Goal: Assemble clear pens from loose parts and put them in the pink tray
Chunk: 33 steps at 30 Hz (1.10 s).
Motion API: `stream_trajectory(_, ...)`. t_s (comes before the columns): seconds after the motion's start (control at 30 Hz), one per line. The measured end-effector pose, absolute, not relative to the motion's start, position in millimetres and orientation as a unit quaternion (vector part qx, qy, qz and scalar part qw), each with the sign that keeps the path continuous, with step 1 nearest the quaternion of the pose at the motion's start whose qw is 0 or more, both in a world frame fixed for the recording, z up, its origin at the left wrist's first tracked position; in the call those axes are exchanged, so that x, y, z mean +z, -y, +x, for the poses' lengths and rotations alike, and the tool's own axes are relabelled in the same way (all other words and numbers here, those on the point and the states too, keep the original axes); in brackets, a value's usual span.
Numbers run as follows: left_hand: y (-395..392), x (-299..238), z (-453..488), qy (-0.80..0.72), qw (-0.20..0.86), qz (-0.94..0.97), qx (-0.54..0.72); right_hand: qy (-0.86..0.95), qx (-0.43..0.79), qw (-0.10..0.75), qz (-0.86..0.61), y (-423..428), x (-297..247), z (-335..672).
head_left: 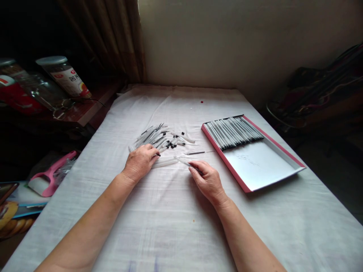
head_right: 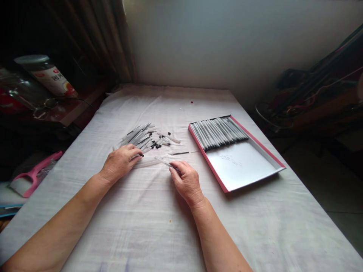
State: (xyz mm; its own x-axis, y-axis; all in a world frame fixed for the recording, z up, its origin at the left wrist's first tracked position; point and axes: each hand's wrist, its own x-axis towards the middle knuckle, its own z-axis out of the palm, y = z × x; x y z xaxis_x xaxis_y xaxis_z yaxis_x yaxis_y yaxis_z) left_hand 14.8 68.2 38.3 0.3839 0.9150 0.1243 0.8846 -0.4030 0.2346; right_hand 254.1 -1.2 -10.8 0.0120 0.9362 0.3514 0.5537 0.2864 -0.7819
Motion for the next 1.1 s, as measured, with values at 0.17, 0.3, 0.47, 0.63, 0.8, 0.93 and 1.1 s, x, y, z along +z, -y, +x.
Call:
stream_trajectory(0.17, -39, 27, 25, -0.533, 0.334, 0.710, 0.316, 0.668, 0.237, 0.449, -0.544, 3, -6, 252)
stream_trajectory(0.3, -25, 12, 35, -0.512, 0.516, 0.542, 0.421, 0.677, 0.245, 0.450, -0.529, 5, -2, 250)
stream_trajectory(0.47, -27, 7, 37, -0.513, 0.531, 0.511, 0.441, 0.691, 0.231, 0.439, -0.526, 5, 0, 249)
stream_trajectory(0.63, -26, 3, 36, -0.513, 0.531, 0.527, 0.421, 0.699, 0.222, 0.424, -0.532, 4, -1, 249)
stream_trajectory(0.8, -25, 2, 36, -0.520, 0.521, 0.539, 0.409, 0.706, 0.225, 0.408, -0.533, 5, -2, 249)
stream_trajectory(0.93, -24, 3, 37, -0.527, 0.513, 0.545, 0.402, 0.717, 0.211, 0.400, -0.531, 5, -2, 251)
stream_trajectory(1.1, -22, 5, 37, -0.536, 0.487, 0.573, 0.383, 0.734, 0.190, 0.378, -0.532, 5, 1, 252)
